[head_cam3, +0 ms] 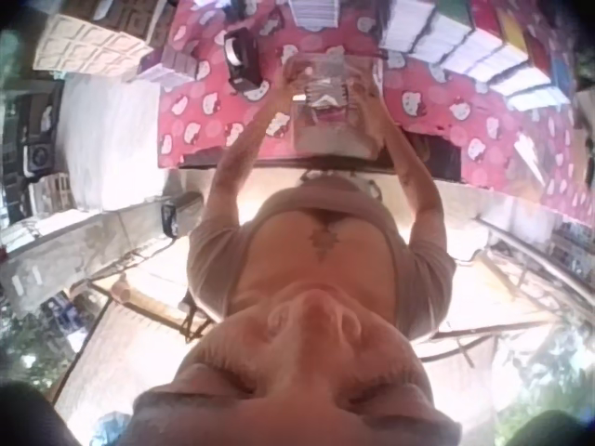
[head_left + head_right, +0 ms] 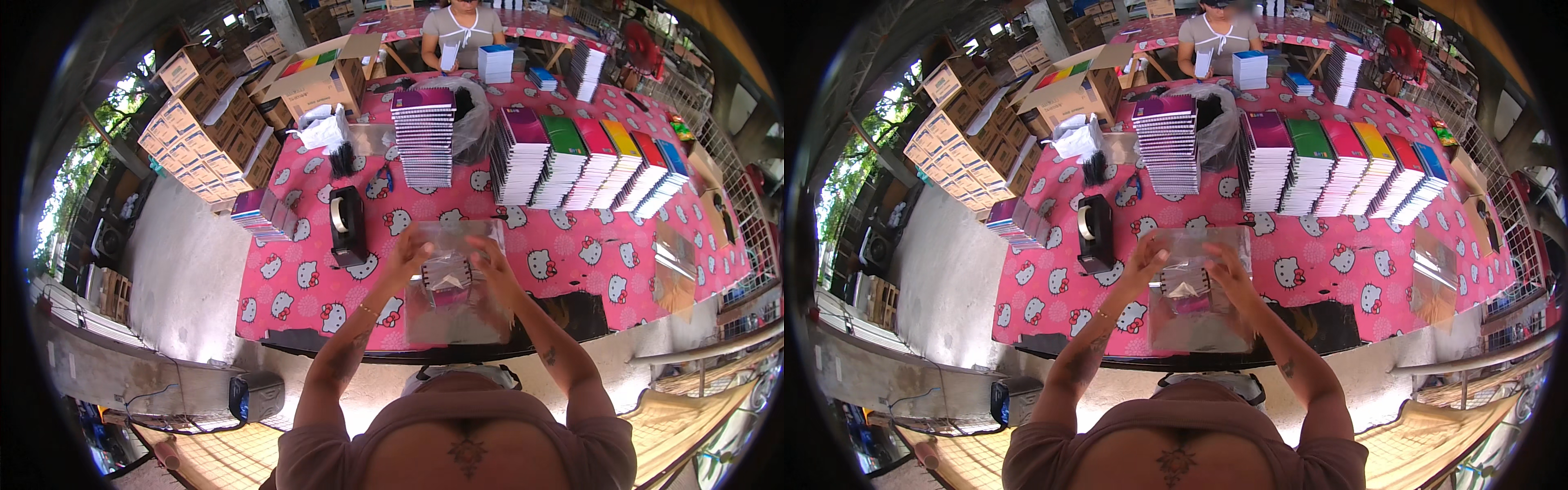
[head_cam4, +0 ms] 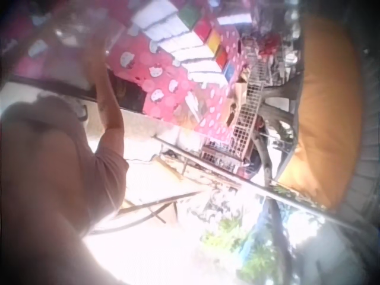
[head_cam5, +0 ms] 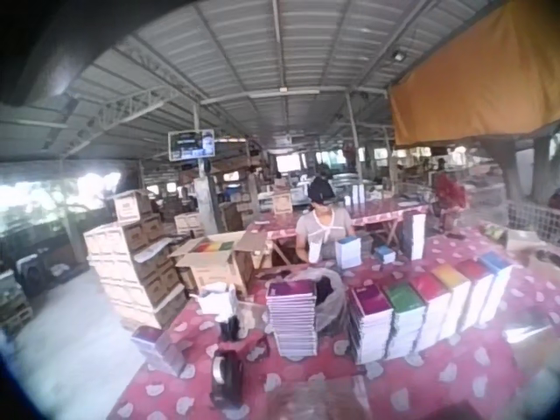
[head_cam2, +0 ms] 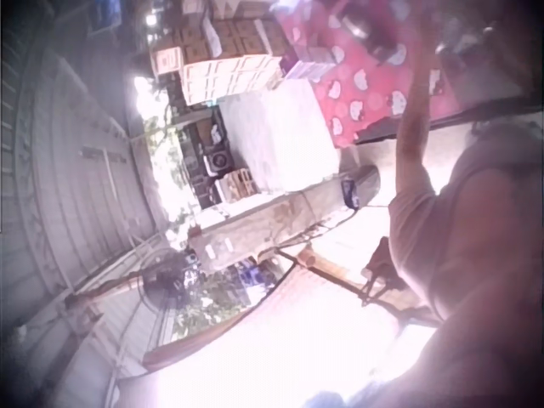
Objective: The person places a notebook onto a plastic sheet on a table, wraps the sheet around the notebook, and secures the packaging with tape.
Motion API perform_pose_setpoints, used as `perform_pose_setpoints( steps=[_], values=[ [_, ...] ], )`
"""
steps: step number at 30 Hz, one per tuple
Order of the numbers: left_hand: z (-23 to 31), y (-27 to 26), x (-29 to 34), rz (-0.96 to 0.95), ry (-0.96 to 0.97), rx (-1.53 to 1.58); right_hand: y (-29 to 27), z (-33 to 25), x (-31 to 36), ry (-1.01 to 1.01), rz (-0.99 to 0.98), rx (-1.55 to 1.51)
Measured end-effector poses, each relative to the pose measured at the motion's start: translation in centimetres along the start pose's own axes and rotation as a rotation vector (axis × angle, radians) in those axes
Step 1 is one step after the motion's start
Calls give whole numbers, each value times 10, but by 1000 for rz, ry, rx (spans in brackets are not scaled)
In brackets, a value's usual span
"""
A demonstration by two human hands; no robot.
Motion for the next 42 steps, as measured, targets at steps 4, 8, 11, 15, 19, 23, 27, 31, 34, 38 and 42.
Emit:
perform_pose_setpoints(
  steps=[4,8,11,15,19,23,27,31,34,38,42],
  values=[
    [-13,3,14,-205,-269,102,-4,8,-44,218,-174,187],
    [-18,3,18,-161,-124,159,13,-27,-37,-224,-142,464],
    [15,10,16,-216,102,-207,8,-38,-13,-332,-235,472],
    [69,30,41,-247,552,-860,11,-42,20,-446,-189,881],
    [62,35,51,-226,459,-862,11,-16,23,-557,-69,897],
    [55,27,37,-198,291,-742,24,-28,29,-449,17,667],
    [55,37,17,-244,105,-801,26,-24,25,-225,81,578],
    [50,44,10,-271,206,-1085,28,-30,18,-359,225,650],
    [-4,11,10,-126,3,-584,21,-11,2,-199,147,392],
    [-30,-20,13,53,-9,-194,22,6,-3,-70,129,194],
    [-7,-134,42,513,-34,-1052,18,20,-2,-57,221,220]
  ],
)
Point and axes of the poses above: each hand's wrist, its own x-axis away from the middle knuckle, its own y-axis out of the palm, z = x × y, the point moved 3 cm from there along -x, towards the middle knuckle, and after that the axes turned 12 degrees about y, right-handed, at the moved point
